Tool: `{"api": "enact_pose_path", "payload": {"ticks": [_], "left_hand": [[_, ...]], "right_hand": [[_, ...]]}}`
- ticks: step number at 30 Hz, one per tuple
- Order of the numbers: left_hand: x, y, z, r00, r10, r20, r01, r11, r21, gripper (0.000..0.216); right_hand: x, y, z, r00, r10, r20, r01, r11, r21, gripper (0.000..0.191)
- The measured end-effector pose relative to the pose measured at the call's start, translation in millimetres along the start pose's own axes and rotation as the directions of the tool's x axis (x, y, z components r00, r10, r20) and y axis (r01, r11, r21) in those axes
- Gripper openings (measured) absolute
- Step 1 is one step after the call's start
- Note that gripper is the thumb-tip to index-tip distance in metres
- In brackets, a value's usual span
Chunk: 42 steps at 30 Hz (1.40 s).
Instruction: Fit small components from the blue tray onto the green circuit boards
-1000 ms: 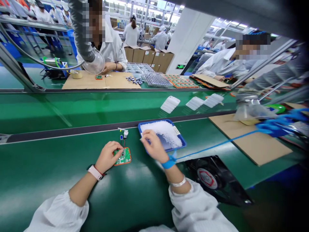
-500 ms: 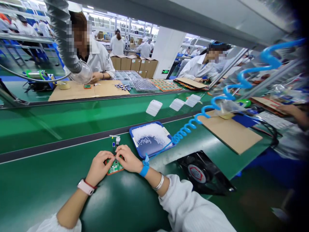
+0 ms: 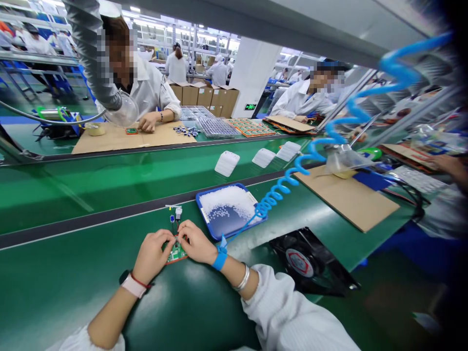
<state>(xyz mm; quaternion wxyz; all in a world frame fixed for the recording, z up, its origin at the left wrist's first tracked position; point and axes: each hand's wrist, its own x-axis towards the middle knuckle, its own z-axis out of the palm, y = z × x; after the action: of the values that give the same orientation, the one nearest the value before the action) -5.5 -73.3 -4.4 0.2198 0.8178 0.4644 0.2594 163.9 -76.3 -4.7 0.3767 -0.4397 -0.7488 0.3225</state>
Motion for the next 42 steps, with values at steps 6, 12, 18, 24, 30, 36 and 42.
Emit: {"api": "enact_pose_path", "payload": {"ticks": [6, 12, 18, 24, 30, 36, 42], "left_hand": [[9, 2, -5, 0.995, -0.085, 0.058, 0.090, 0.991, -0.100, 0.022], [-12, -1, -6, 0.999, -0.012, -0.032, 0.012, 1.000, 0.017, 0.043], [-29, 1, -16, 0.993, 0.045, 0.107, -0.046, 0.999, 0.007, 0.062], [20, -9, -52, 0.923, -0.291, 0.250, 0.384, 0.709, -0.592, 0.056], [103, -41, -71, 0.843, -0.434, -0.318, 0.121, 0.728, -0.674, 0.068], [125, -93, -55, 0.928, -0.085, -0.364, 0.149, 0.977, 0.150, 0.066], [106, -107, -56, 0.935, -0.101, -0.340, 0.245, 0.877, 0.413, 0.046]], "right_hand": [[3, -1, -1, 0.999, 0.051, 0.015, -0.051, 0.999, -0.005, 0.018], [0, -2, -4, 0.996, 0.068, -0.057, -0.062, 0.993, 0.097, 0.011], [1, 0, -7, 0.958, 0.105, -0.266, -0.066, 0.986, 0.150, 0.016], [1, 0, -8, 0.900, 0.104, -0.423, -0.030, 0.984, 0.178, 0.021], [1, 4, -6, 0.897, 0.173, -0.405, -0.094, 0.973, 0.209, 0.023], [2, 7, -5, 0.907, 0.158, -0.390, -0.087, 0.977, 0.193, 0.020], [5, 11, -4, 0.918, 0.160, -0.362, -0.094, 0.977, 0.191, 0.017]]}}
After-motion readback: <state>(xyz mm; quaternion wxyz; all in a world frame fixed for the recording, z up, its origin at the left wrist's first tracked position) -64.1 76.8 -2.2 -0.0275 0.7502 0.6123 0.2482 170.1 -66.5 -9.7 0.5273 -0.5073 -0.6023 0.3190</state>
